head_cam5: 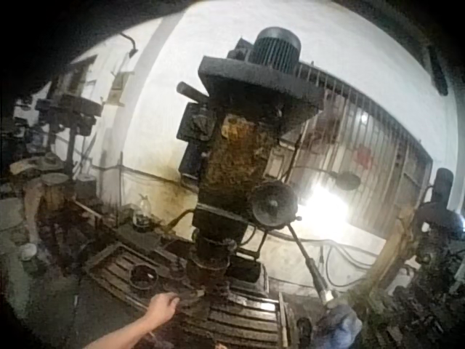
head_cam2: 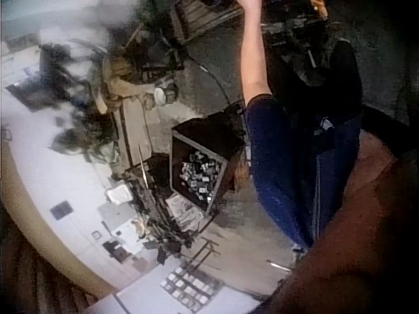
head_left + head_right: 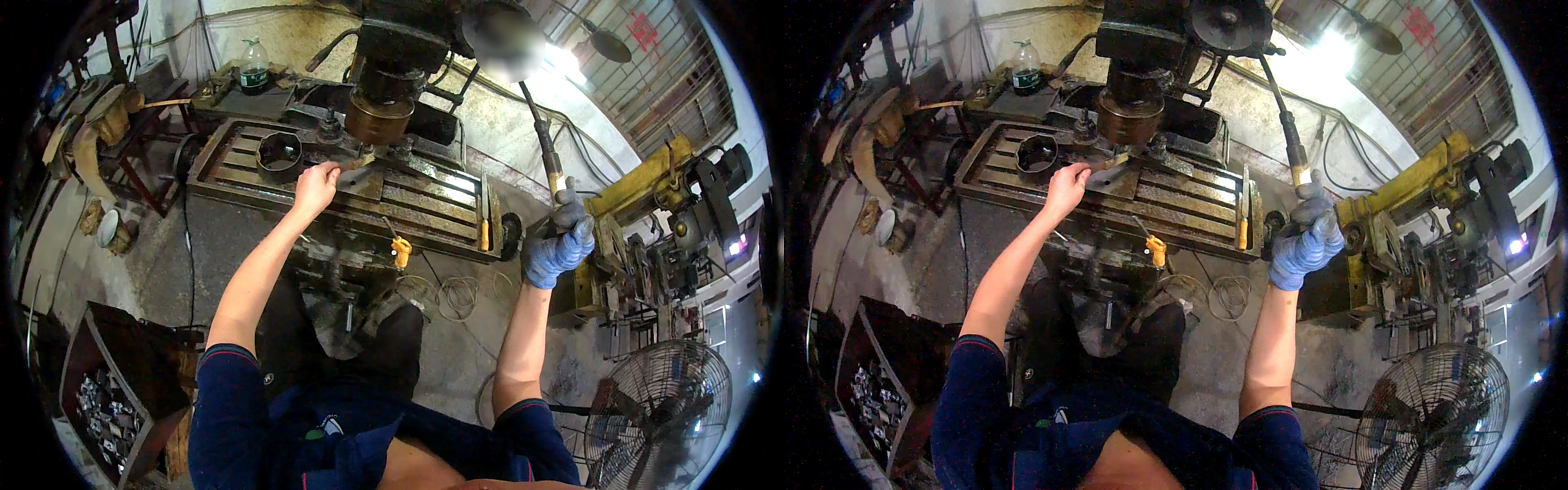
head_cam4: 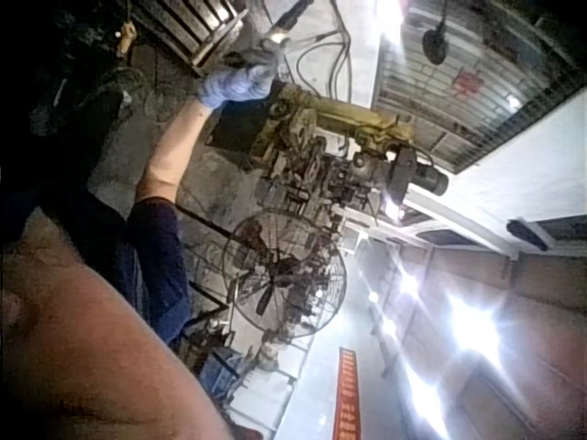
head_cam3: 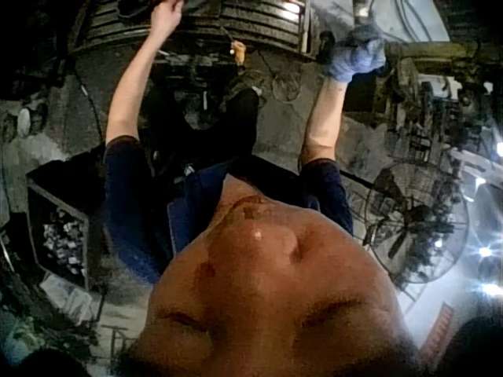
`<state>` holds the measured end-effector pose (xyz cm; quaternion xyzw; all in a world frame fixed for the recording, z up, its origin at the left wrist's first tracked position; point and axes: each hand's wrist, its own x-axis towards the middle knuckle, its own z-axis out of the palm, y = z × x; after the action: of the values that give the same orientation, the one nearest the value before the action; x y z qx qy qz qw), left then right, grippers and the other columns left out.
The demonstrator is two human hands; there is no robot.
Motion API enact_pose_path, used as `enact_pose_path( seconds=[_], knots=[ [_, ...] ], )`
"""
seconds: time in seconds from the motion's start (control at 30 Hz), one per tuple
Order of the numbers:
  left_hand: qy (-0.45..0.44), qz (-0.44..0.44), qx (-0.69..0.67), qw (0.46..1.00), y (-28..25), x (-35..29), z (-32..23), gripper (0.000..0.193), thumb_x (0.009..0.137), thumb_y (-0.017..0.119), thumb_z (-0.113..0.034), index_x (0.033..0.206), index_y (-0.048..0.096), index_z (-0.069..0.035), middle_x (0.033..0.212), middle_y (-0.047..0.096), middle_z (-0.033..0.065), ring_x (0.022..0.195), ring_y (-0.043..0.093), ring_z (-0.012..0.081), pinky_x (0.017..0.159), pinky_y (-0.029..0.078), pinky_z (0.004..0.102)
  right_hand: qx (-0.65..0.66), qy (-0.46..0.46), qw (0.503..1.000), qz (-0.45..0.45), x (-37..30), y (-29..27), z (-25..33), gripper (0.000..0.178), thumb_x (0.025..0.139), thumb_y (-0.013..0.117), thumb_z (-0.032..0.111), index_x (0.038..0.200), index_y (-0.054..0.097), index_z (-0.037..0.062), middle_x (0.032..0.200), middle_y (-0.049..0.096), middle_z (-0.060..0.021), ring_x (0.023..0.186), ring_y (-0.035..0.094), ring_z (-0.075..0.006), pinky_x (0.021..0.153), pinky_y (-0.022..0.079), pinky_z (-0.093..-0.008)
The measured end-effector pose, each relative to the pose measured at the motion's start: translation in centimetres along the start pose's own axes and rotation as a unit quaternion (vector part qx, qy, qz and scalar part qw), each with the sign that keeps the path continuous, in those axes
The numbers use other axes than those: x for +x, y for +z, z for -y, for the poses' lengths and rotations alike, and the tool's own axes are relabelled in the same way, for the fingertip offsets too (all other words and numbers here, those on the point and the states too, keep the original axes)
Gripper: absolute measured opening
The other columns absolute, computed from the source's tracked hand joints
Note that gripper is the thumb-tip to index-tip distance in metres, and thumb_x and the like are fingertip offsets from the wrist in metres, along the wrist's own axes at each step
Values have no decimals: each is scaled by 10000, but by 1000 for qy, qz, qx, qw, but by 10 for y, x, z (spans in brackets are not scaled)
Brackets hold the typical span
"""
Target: The person takes small metal parts from a bin and uses a screwdriver to process or clean them while they are on a milling machine table.
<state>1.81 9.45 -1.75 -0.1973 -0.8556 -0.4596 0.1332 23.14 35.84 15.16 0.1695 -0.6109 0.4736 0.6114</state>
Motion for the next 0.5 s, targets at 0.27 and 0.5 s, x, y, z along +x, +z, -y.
enact_pose_path(
  seconds=[0.27,0.5],
  knots=[
    [25,7,23,999,-1,4,-2,199,825,542,-197,935,639,-62,815,632,167,779,607,343,684,479,423,-15,-26,1000,-2,16,2,7,448,888,449,330,592,505,-2,695,565,-167,800,551,-255,990,303,-548],
    [56,-12,11,998,6,4,1,187,825,542,-192,932,629,-66,796,623,174,759,598,357,662,472,437,-24,-56,998,19,31,4,13,450,887,460,345,615,533,-7,668,571,-144,784,580,-262,975,312,-565]
  ],
)
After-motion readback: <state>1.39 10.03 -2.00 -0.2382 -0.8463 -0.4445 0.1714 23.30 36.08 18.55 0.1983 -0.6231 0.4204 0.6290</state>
